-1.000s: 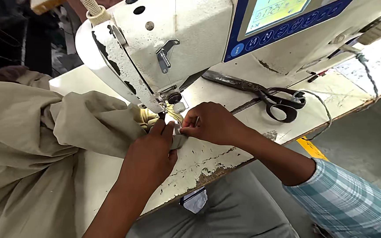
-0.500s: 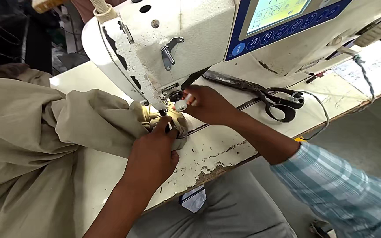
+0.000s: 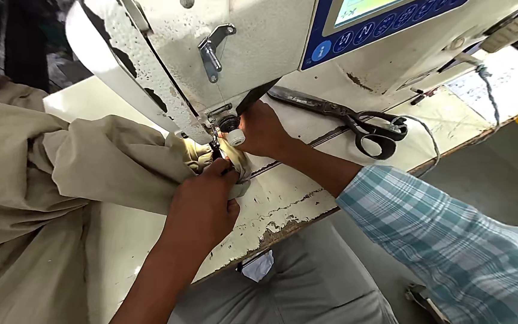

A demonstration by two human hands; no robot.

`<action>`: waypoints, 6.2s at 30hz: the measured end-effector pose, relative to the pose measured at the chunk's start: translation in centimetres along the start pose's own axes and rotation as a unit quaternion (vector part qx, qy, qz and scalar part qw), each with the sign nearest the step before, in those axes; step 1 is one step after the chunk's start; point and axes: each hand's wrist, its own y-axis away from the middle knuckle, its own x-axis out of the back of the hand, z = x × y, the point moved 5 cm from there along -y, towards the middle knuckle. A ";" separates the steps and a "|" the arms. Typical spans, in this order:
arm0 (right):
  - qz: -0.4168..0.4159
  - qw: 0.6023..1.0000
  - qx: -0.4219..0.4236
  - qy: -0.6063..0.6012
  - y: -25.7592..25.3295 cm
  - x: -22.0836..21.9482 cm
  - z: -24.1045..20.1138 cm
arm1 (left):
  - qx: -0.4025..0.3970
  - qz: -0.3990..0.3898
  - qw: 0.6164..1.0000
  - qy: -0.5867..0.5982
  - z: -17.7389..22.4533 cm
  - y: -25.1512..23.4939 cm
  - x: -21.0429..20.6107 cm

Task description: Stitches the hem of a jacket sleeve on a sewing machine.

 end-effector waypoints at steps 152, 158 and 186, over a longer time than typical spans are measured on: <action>-0.225 0.971 -0.080 0.005 3.5 2.1 -3.3 | -0.016 0.073 0.997 0.030 -1.5 1.7 -0.8; -0.252 0.961 -0.116 -0.003 3.5 2.3 -3.3 | -0.022 0.053 0.998 0.026 -1.3 1.4 -0.6; -0.166 0.978 -0.040 0.119 3.9 1.3 -4.7 | -0.010 0.027 0.999 0.033 -1.0 1.6 -0.6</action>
